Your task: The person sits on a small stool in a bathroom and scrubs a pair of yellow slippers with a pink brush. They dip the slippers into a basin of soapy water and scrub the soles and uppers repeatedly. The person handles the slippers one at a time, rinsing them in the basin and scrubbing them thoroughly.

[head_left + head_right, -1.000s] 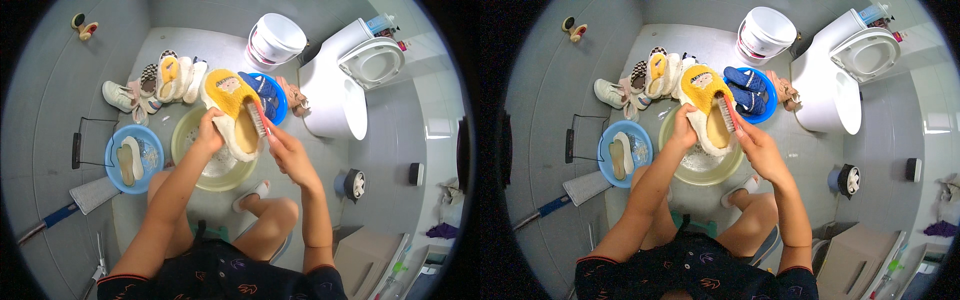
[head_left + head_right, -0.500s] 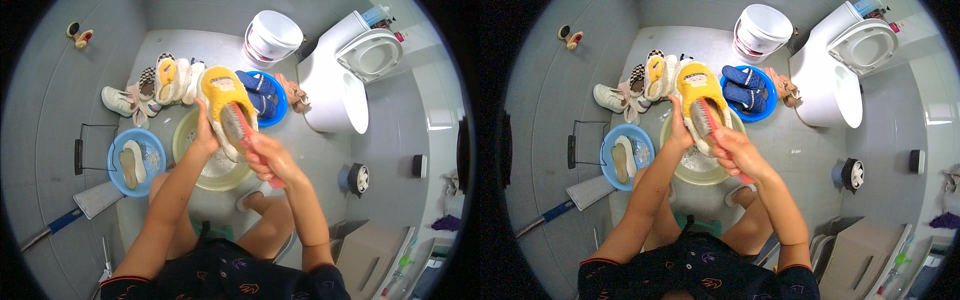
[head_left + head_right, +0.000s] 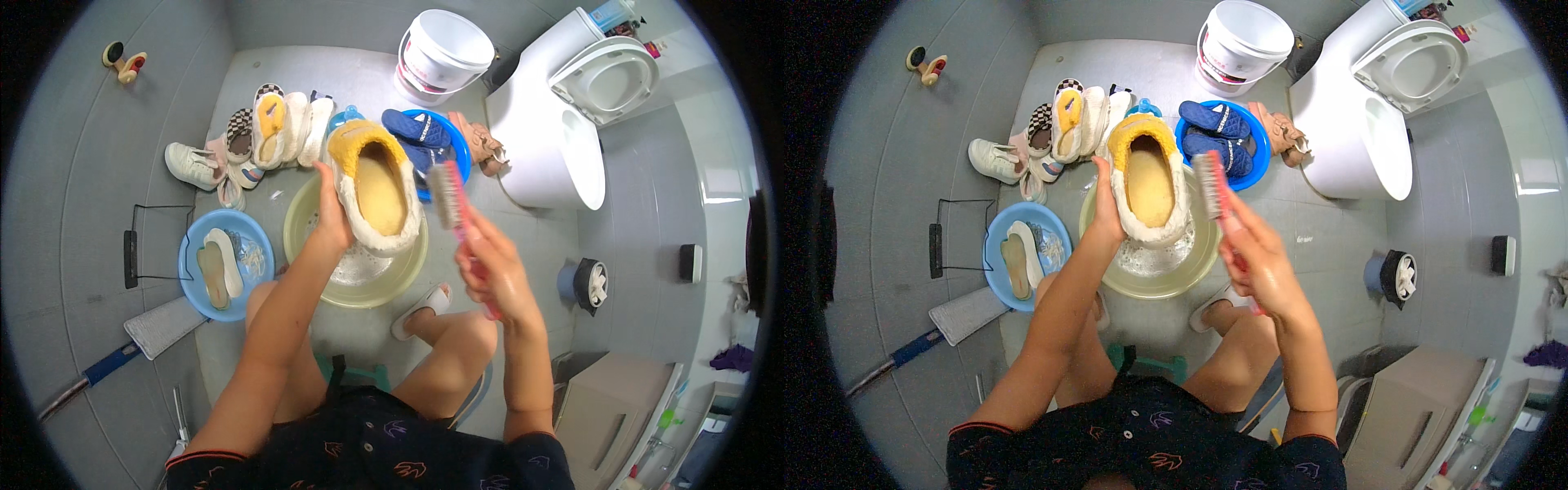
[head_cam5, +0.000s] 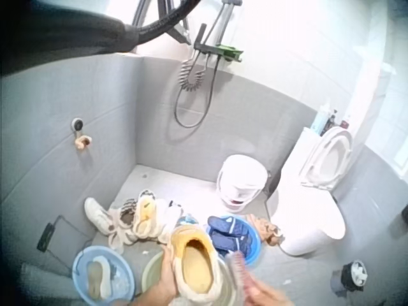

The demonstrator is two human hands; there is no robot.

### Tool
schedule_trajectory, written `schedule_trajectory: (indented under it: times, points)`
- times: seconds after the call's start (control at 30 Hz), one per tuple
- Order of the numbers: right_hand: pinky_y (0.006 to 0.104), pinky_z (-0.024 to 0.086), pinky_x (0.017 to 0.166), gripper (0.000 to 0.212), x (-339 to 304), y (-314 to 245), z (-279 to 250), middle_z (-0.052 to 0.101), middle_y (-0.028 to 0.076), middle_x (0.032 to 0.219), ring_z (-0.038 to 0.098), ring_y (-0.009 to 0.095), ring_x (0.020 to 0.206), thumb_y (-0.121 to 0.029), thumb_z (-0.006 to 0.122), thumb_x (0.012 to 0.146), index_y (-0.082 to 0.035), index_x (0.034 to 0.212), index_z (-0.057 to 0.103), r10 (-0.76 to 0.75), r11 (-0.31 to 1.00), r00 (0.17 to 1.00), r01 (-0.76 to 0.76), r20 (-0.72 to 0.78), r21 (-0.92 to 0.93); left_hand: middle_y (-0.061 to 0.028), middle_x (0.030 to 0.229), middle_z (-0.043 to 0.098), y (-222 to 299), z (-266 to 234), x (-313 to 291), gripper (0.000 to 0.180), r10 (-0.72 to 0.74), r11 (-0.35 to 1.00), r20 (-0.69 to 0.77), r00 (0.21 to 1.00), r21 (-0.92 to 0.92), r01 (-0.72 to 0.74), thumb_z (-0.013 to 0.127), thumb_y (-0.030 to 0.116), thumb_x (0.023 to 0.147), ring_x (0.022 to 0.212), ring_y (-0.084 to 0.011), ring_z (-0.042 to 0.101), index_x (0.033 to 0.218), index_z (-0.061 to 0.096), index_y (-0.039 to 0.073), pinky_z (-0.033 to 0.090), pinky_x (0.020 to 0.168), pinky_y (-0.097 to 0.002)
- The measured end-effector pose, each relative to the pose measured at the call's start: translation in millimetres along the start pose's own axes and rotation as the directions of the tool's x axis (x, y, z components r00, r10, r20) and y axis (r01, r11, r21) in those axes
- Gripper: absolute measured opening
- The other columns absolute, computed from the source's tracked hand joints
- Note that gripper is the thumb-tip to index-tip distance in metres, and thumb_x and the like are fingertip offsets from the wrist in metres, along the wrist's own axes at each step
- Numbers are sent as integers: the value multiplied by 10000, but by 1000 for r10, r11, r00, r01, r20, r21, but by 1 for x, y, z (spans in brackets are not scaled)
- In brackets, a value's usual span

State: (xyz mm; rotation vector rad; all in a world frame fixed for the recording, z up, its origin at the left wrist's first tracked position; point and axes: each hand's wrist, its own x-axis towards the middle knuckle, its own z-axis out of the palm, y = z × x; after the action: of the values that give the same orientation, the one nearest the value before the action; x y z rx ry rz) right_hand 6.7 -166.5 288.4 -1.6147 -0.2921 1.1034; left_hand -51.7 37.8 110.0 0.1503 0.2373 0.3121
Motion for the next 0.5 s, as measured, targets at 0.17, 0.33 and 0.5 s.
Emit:
schedule_trajectory:
  times: [0.17,0.33,0.5]
  points:
    - [241,356,412,465,0,-8,-3,545,3,743,429,60,496,-247,488,991,-180,1447,427,-6,991,1000,5,-10,-131,-152,1396,478,3,10,-1,923,13,1000,-12,1000,23,-13,206,790,858,1258,-315,498,1432,373,87,396,1073,-467]
    - [454,495,680,423,39,11,13,664,193,906,631,345,699,-199,513,951,-127,1367,507,-377,550,915,345,142,-761,-126,1418,448,-8,0,6,959,9,999,-27,1000,43,-8,220,836,821,1301,-308,436,1445,359,122,344,1096,-479]
    - [502,491,735,366,56,4,25,640,255,854,624,428,798,-184,523,923,-91,1273,575,-299,324,934,290,194,-900,-110,1419,443,-13,10,0,956,51,994,-142,988,101,-37,217,844,814,1292,-313,436,1452,347,145,346,1090,-479]
